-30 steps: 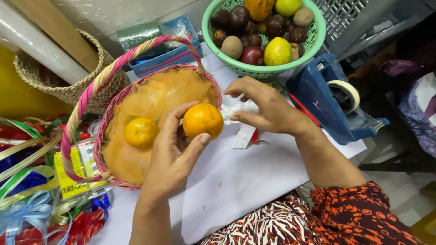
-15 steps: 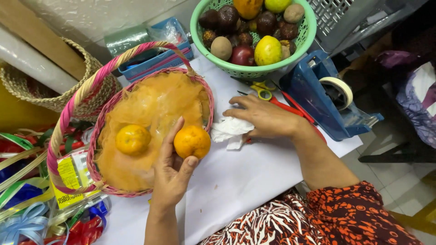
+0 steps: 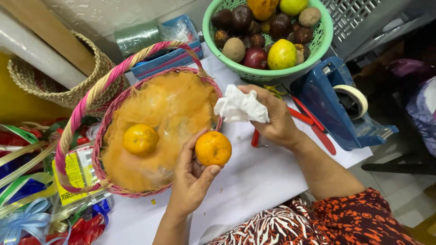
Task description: Cleaning individual fruits with a cloth and arranging them into a decorative gift basket.
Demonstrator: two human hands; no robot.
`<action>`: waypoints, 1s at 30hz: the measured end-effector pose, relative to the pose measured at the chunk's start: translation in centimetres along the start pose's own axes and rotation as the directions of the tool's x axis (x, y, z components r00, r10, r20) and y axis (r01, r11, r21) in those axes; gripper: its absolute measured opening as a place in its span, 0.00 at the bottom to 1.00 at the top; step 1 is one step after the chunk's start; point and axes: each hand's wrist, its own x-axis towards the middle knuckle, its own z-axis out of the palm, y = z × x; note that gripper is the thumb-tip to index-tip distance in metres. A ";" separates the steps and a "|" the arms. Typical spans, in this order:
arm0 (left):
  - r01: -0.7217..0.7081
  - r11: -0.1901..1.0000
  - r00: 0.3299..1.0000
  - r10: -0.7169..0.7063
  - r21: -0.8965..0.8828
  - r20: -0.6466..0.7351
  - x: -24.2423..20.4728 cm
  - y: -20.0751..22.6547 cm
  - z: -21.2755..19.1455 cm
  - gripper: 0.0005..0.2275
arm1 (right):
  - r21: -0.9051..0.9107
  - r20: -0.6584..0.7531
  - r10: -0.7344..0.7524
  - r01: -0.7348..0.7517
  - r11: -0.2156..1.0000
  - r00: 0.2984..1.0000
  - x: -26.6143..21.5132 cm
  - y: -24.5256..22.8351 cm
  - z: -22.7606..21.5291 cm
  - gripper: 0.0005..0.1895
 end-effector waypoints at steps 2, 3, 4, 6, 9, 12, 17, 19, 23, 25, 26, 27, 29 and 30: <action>0.002 1.000 1.000 -0.002 -0.020 -0.013 0.1 -0.4 0.2 0.31 | -0.036 0.014 -0.077 0.078 0.996 0.997 -0.3 -0.8 1.1 0.22; 0.001 0.999 1.000 -0.002 -0.039 -0.019 0.0 -0.7 0.4 0.31 | -0.074 0.026 -0.155 0.157 0.985 0.988 -0.5 -1.2 1.6 0.20; -0.005 0.999 1.000 0.004 -0.039 -0.028 -0.1 -1.1 0.4 0.31 | -0.071 0.033 -0.162 0.164 0.984 0.986 -0.4 -1.8 1.6 0.20; 0.036 0.992 0.998 -0.042 -0.125 -0.049 -0.4 -2.0 0.5 0.30 | 0.030 0.284 -0.271 0.274 0.961 0.920 -0.3 -3.0 1.7 0.25; -0.039 0.997 0.995 0.033 -0.071 -0.089 -0.5 -2.7 -0.1 0.32 | 0.037 0.371 -0.305 0.314 0.949 0.877 -0.8 -3.3 2.0 0.33; -0.006 0.994 0.992 -0.008 -0.113 -0.123 -0.3 -2.2 0.4 0.29 | -0.034 0.332 -0.334 0.365 0.930 0.882 -1.6 -3.1 3.5 0.34; -0.059 0.985 0.996 0.069 0.160 -0.055 -0.4 -1.8 0.5 0.30 | -0.073 0.302 -0.402 0.442 0.894 0.864 -2.3 -2.9 4.4 0.26; -0.070 0.946 0.995 0.090 0.316 -0.048 -0.7 -2.3 0.3 0.31 | -0.051 0.292 -0.408 0.440 0.897 0.865 -2.6 -2.9 4.6 0.24; -0.164 0.852 0.982 0.188 0.498 0.001 -0.7 -2.8 0.3 0.25 | -0.020 0.190 -0.413 0.424 0.905 0.891 -2.5 -3.4 4.7 0.19; -0.204 0.821 0.974 0.226 0.533 0.024 -1.0 -3.1 0.6 0.26 | -0.036 0.179 -0.380 0.392 0.919 0.907 -2.7 -3.5 4.6 0.19; -0.226 0.803 0.969 0.242 0.551 0.045 -1.1 -3.4 0.5 0.26 | 0.014 0.174 -0.360 0.363 0.932 0.917 -2.6 -3.3 4.6 0.18; -0.248 0.784 0.964 0.257 0.568 0.066 -1.1 -3.7 0.5 0.26 | 0.064 0.170 -0.339 0.332 0.941 0.925 -2.5 -3.2 4.5 0.17; -0.233 0.787 0.968 0.243 0.572 0.060 -1.1 -4.3 0.3 0.27 | 0.045 0.169 -0.335 0.332 0.942 0.927 -2.5 -3.0 4.6 0.17; -0.215 0.790 0.973 0.225 0.574 0.054 -1.2 -4.6 0.1 0.28 | 0.026 0.167 -0.328 0.329 0.944 0.930 -2.5 -2.9 4.6 0.17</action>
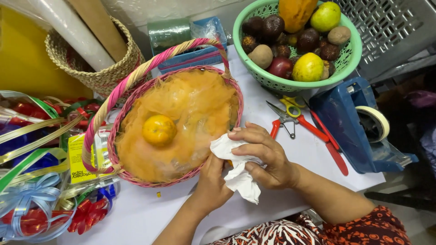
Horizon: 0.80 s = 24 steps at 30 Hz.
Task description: Cleaning individual fruits with a cloth and arranging them into a decorative gift basket.
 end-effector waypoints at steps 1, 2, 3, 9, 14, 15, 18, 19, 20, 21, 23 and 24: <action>0.002 1.000 1.000 -0.002 0.002 0.000 -0.1 0.0 -0.1 0.28 | 0.003 -0.001 0.000 0.000 1.000 1.000 0.2 -0.2 0.4 0.17; 0.003 1.000 1.000 -0.003 -0.003 -0.001 -0.1 -0.1 0.0 0.28 | 0.073 -0.076 0.003 0.002 0.997 0.997 0.4 -0.5 0.7 0.14; 0.004 1.000 1.000 -0.004 -0.009 -0.002 -0.1 -0.2 0.0 0.27 | 0.142 -0.151 0.012 0.009 0.990 0.988 0.6 -0.7 1.1 0.13; 0.001 0.999 1.000 -0.001 -0.040 -0.016 0.4 -0.2 0.3 0.26 | 0.169 -0.154 -0.009 0.035 0.985 0.988 0.4 -0.5 1.0 0.13; 0.000 0.998 1.000 -0.002 -0.066 -0.030 0.1 -0.1 -0.1 0.25 | 0.006 0.023 -0.105 0.105 0.994 0.994 -0.2 -0.5 -0.3 0.12; -0.001 0.997 0.999 -0.001 -0.074 -0.033 0.1 -0.2 -0.2 0.24 | 0.002 0.032 -0.145 0.145 0.989 0.989 -0.2 -0.4 -0.4 0.13; 0.009 0.995 0.999 -0.014 -0.101 -0.039 0.7 -0.4 0.0 0.24 | 0.098 0.039 -0.088 0.084 0.992 0.995 0.0 -0.1 -0.3 0.13; 0.015 0.995 0.999 -0.020 -0.102 -0.043 0.3 -0.2 0.2 0.24 | 0.103 0.042 -0.087 0.082 0.991 0.995 -0.2 -0.2 -0.1 0.13; 0.011 0.994 0.999 -0.016 -0.110 -0.044 0.4 -0.2 0.2 0.23 | 0.099 0.038 -0.075 0.071 0.993 0.996 -0.3 0.0 0.0 0.14; 0.007 0.993 0.999 -0.013 -0.118 -0.046 0.5 -0.1 0.4 0.23 | 0.094 0.033 -0.064 0.061 0.994 0.997 -0.3 0.1 0.0 0.14; 0.016 0.991 0.999 -0.021 -0.132 -0.036 0.2 0.0 0.5 0.22 | 0.164 0.024 -0.004 0.000 0.987 1.000 -0.4 0.0 0.0 0.13; 0.023 0.990 0.999 -0.028 -0.142 -0.034 0.1 0.0 0.4 0.22 | 0.237 0.022 0.048 -0.052 0.970 0.999 -0.4 0.0 0.0 0.13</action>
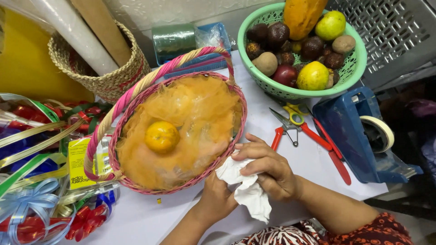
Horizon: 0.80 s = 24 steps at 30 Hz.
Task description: Cleaning individual fruits with a cloth and arranging them into a decorative gift basket.
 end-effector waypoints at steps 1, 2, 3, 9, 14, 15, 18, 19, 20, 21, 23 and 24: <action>0.005 1.000 1.000 -0.005 0.000 0.002 0.0 0.0 -0.1 0.22 | 0.003 -0.001 0.004 -0.004 1.000 1.000 -0.2 0.1 0.2 0.13; 0.009 1.000 1.000 -0.009 -0.010 -0.003 0.0 0.0 -0.1 0.22 | -0.009 -0.004 -0.001 0.001 1.000 1.000 -0.2 0.2 0.2 0.14; 0.013 1.000 1.000 -0.014 -0.019 -0.007 0.0 0.0 -0.1 0.21 | -0.020 -0.007 -0.006 0.006 1.000 1.000 -0.3 0.3 0.3 0.15; 0.075 0.997 0.997 -0.075 -0.029 -0.001 0.6 0.8 -0.4 0.28 | -0.275 0.062 -0.203 0.212 0.938 0.977 -1.0 0.6 0.4 0.17; -0.069 0.996 0.997 0.071 0.054 -0.034 0.3 0.2 -0.4 0.22 | -0.027 0.016 -0.056 0.056 0.998 0.998 -0.3 1.0 0.4 0.14; -0.084 0.993 0.996 0.086 0.079 -0.030 0.1 -0.1 -0.4 0.23 | 0.079 0.005 0.005 -0.006 0.997 1.000 -0.1 1.0 0.4 0.15; -0.127 0.981 0.992 0.130 0.148 -0.011 -1.0 -1.7 0.2 0.25 | 0.320 -0.196 0.126 -0.058 0.946 0.972 0.7 0.8 2.1 0.15; -0.123 0.981 0.992 0.126 0.148 -0.010 -1.3 -1.9 0.3 0.25 | 0.322 -0.197 0.129 -0.060 0.945 0.972 0.7 0.3 1.6 0.15; -0.146 0.972 0.989 0.149 0.183 -0.001 -1.5 -2.3 0.5 0.26 | 0.363 -0.098 0.196 -0.148 0.920 0.976 0.8 -0.1 1.1 0.16; -0.169 0.961 0.985 0.171 0.217 0.009 -1.6 -2.6 0.6 0.27 | 0.393 0.004 0.256 -0.237 0.888 0.967 1.0 -0.6 0.6 0.17; -0.025 0.996 0.999 0.028 0.080 -0.028 -1.2 -1.6 1.0 0.22 | 0.318 -0.013 0.203 -0.188 0.929 0.979 0.3 -0.4 0.5 0.16; 0.113 0.992 0.992 -0.116 -0.060 -0.044 -0.9 -1.1 1.1 0.18 | 0.237 -0.027 0.143 -0.133 0.962 0.989 0.0 -0.3 0.6 0.16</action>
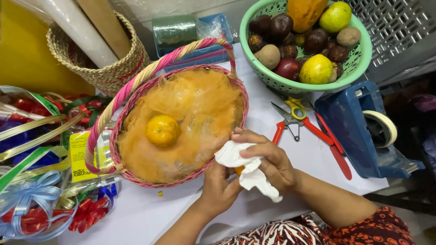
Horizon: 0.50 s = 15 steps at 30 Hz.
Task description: Cleaning individual fruits with a cloth and arranging them into a decorative gift basket.
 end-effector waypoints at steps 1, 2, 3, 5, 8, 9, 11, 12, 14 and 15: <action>-0.002 1.000 1.000 0.002 0.001 0.002 0.2 0.4 -0.2 0.18 | -0.001 -0.002 -0.002 0.002 1.000 1.000 -0.2 0.3 -0.1 0.16; 0.000 0.995 1.000 -0.001 -0.095 -0.003 0.6 0.8 -0.4 0.21 | -0.135 0.047 -0.101 0.107 0.985 0.994 -0.3 0.5 -0.3 0.16; 0.002 0.982 1.000 -0.004 -0.191 -0.008 0.9 1.2 -0.6 0.24 | -0.261 0.109 -0.191 0.213 0.942 0.976 -0.4 0.8 -0.5 0.16; 0.000 0.987 1.000 -0.003 -0.161 -0.017 1.4 2.4 -0.9 0.23 | -0.352 0.140 -0.243 0.278 0.894 0.960 -0.7 1.0 -0.6 0.17; -0.017 0.994 1.000 0.016 -0.104 -0.018 1.5 3.0 -1.4 0.24 | -0.428 0.158 -0.305 0.344 0.836 0.939 -0.6 1.2 -0.4 0.18; -0.032 0.996 0.999 0.031 -0.080 -0.010 1.4 3.1 -1.5 0.24 | -0.419 0.140 -0.316 0.345 0.840 0.938 -0.6 1.2 -0.4 0.18; -0.087 0.996 0.996 0.087 -0.017 -0.009 1.3 2.4 -1.8 0.25 | -0.382 0.116 -0.286 0.308 0.871 0.951 -0.6 1.3 -0.4 0.17; -0.143 0.989 0.990 0.143 0.044 -0.003 1.2 2.1 -1.9 0.26 | -0.345 0.093 -0.253 0.269 0.899 0.963 -0.6 1.4 -0.5 0.16; -0.196 0.978 0.981 0.196 0.078 0.000 1.3 1.9 -1.9 0.26 | -0.294 0.066 -0.223 0.232 0.927 0.973 -0.4 1.3 -0.6 0.16; -0.245 0.963 0.969 0.246 0.113 0.007 1.1 1.8 -1.9 0.25 | -0.239 0.039 -0.190 0.194 0.952 0.981 -0.4 1.2 -0.5 0.16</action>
